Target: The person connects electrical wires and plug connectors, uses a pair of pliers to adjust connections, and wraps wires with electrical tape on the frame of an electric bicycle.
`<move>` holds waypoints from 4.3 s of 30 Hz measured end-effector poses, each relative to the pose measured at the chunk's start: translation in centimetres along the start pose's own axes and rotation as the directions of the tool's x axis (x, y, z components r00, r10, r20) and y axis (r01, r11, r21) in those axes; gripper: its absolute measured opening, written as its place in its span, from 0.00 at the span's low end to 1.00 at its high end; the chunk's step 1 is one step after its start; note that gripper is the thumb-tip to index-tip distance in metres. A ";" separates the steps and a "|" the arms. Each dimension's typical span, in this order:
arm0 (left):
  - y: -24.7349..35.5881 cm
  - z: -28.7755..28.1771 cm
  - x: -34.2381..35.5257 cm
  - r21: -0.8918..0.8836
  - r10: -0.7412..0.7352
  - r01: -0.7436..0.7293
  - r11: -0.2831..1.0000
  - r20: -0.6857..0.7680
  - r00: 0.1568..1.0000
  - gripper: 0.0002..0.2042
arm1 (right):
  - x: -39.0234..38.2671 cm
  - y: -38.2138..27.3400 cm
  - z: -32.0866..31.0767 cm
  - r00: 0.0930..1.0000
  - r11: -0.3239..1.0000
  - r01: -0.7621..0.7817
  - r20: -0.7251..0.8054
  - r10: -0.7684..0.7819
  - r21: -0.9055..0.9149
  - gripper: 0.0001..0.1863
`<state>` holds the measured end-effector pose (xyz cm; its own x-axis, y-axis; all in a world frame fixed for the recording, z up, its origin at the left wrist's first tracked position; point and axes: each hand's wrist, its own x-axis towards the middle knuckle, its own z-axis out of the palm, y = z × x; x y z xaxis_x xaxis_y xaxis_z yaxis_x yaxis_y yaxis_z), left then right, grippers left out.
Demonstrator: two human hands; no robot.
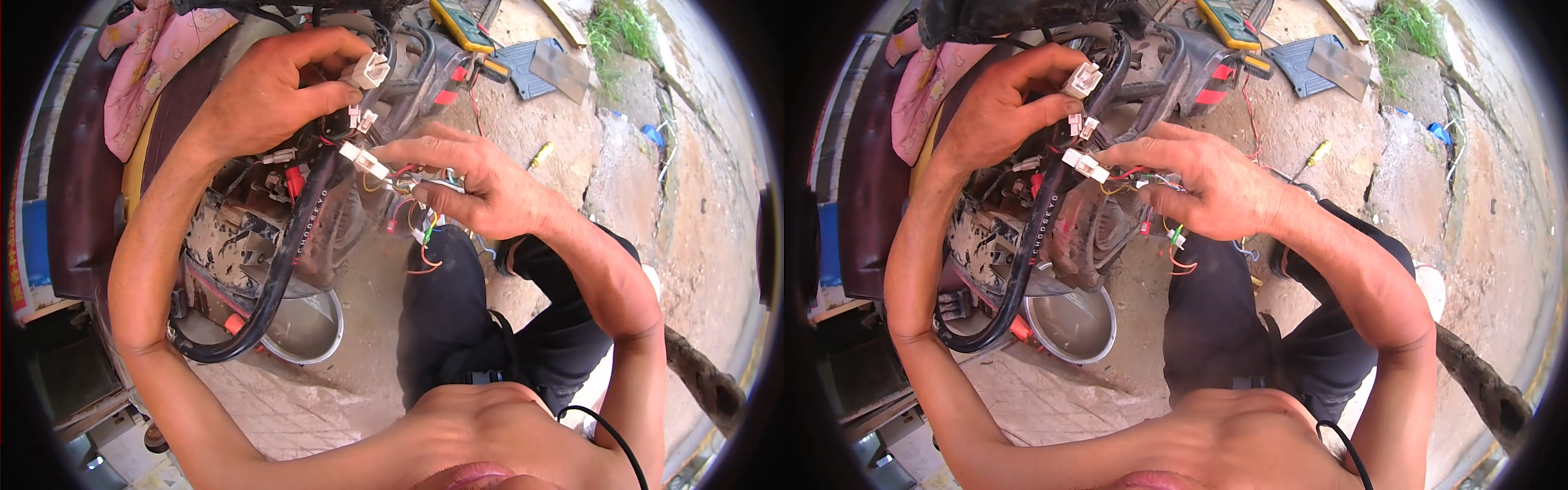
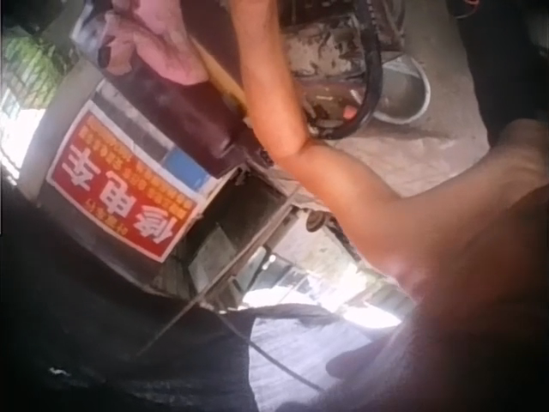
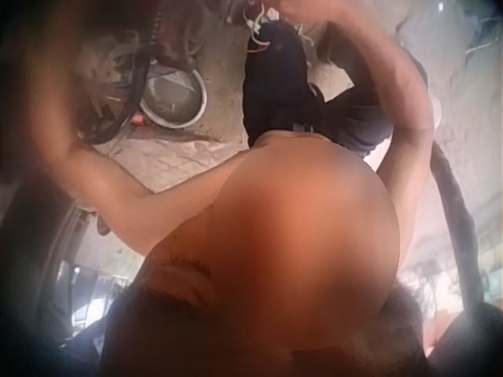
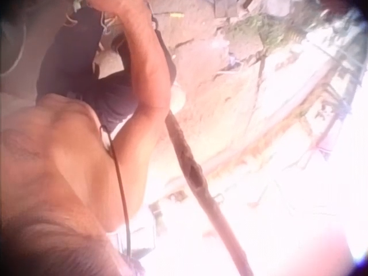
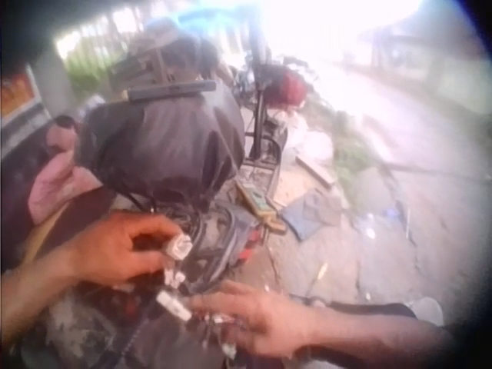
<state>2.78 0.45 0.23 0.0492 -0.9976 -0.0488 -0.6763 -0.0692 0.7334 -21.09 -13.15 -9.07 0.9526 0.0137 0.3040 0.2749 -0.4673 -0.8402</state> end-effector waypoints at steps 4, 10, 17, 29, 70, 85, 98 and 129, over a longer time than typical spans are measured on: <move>-0.5 0.1 0.0 0.008 0.035 -0.034 0.999 -0.011 0.999 0.14 | 0.0 1.0 -0.3 1.000 0.998 0.017 -0.010 -0.016 0.066 0.28; 0.1 0.0 -0.2 0.007 0.014 -0.014 1.000 0.003 1.000 0.14 | 0.0 1.8 -0.2 0.989 0.880 -0.142 0.031 0.144 0.454 0.25; 0.1 -0.2 0.0 0.036 0.018 -0.018 0.999 0.011 1.000 0.14 | 0.0 2.0 -1.8 0.976 0.874 -0.202 0.022 0.215 0.442 0.24; 0.1 -0.2 -0.1 0.075 0.007 -0.006 0.997 -0.005 1.000 0.15 | -0.9 6.5 -6.0 0.803 0.803 -0.595 0.004 0.595 -0.034 0.21; 0.7 0.0 -0.3 0.078 -0.010 0.013 0.997 -0.035 0.999 0.15 | -3.1 11.9 1.8 0.515 0.351 -0.806 0.272 0.813 0.477 0.14; 0.9 -0.1 -0.4 0.073 -0.012 0.012 0.997 -0.002 1.000 0.16 | -4.2 9.9 0.1 0.603 0.491 -0.557 -0.081 0.794 0.670 0.04; 0.7 -0.3 -0.4 0.065 -0.021 0.023 0.998 -0.034 0.999 0.14 | -3.5 6.9 -6.7 0.706 0.711 -0.297 -0.355 0.613 0.638 0.05; 1.2 0.0 -0.3 0.153 0.033 -0.015 0.988 -0.116 0.993 0.14 | -2.6 4.5 -6.3 0.702 0.655 -0.232 -0.342 0.624 0.719 0.05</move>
<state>1.97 0.66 1.10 0.1115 -0.9923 0.0543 -0.7817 -0.0538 0.6213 -23.18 -20.84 -10.78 0.7960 -0.5844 -0.1577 0.0528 0.3266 -0.9437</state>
